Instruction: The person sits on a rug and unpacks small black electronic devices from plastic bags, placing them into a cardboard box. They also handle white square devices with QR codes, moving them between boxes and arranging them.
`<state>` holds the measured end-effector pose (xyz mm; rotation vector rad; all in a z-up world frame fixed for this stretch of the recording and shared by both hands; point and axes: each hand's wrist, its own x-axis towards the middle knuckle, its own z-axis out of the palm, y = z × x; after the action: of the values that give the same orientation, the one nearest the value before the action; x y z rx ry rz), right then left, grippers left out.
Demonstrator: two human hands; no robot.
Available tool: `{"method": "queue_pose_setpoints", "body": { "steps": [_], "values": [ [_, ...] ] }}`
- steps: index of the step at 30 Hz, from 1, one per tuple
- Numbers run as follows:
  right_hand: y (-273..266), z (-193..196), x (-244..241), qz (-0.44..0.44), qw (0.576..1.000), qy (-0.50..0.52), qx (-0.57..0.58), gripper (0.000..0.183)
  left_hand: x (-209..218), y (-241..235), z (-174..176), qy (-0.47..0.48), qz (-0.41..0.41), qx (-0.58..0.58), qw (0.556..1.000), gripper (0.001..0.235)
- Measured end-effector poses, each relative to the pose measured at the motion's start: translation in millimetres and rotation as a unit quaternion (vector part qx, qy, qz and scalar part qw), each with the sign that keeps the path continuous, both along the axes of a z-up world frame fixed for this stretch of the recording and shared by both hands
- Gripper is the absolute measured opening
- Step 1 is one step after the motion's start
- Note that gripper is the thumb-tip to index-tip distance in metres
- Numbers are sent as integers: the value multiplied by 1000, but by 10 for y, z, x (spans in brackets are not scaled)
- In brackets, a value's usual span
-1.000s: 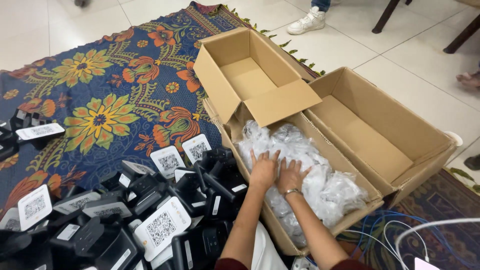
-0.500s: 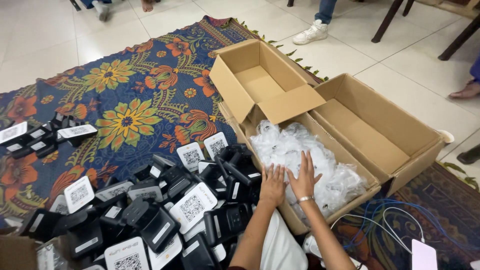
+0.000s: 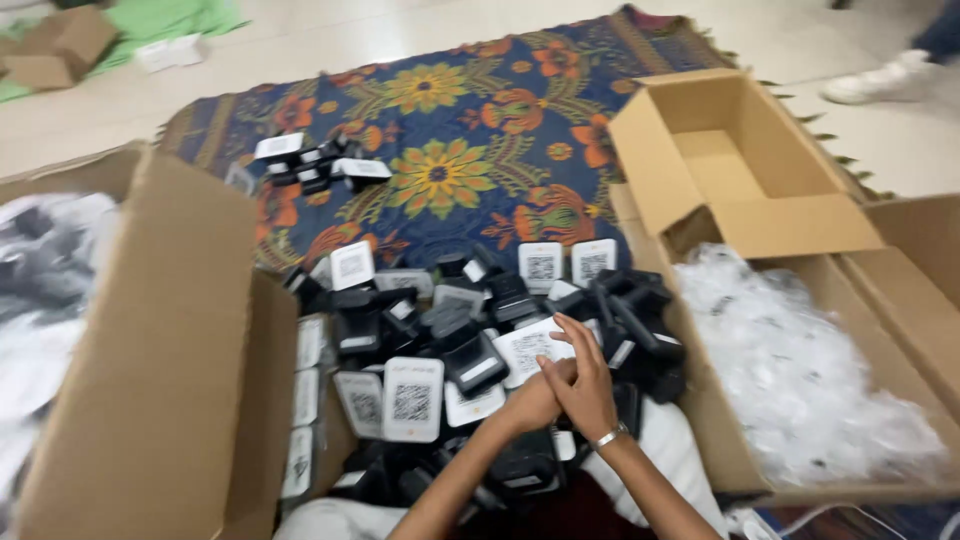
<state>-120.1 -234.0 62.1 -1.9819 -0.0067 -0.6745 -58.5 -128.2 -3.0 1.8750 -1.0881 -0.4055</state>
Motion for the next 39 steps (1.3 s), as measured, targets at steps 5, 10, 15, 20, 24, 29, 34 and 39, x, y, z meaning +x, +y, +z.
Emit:
{"method": "queue_pose_setpoints", "body": {
  "steps": [5,10,15,20,24,29,34,39],
  "values": [
    [1031,313,329,165,985,-46,-20,57,50,1629,985,-173,200,-7,964,39],
    [1930,895,503,269,955,-106,-71,58,-265,2646,1979,-334,347,34,876,33],
    [2601,1677,619,359,889,-231,-165,77,-882,2928,2900,-468,509,148,707,41],
    [3131,2092,916,372,805,-329,-324,71,-870,3135,2777,-416,635,251,601,52],
    [3253,2114,1103,471,778,-271,-314,68,-751,3231,2619,-410,639,416,501,61],
    [3201,2080,1245,499,784,-251,-271,48,-770,3619,3145,-320,573,375,654,39],
    [3632,2362,1480,492,840,-36,-226,38,-163,4432,3264,-313,618,378,614,45],
    [3995,2209,1877,422,800,-4,-426,116,192,4868,2957,-173,664,350,637,50]
  ]
}}
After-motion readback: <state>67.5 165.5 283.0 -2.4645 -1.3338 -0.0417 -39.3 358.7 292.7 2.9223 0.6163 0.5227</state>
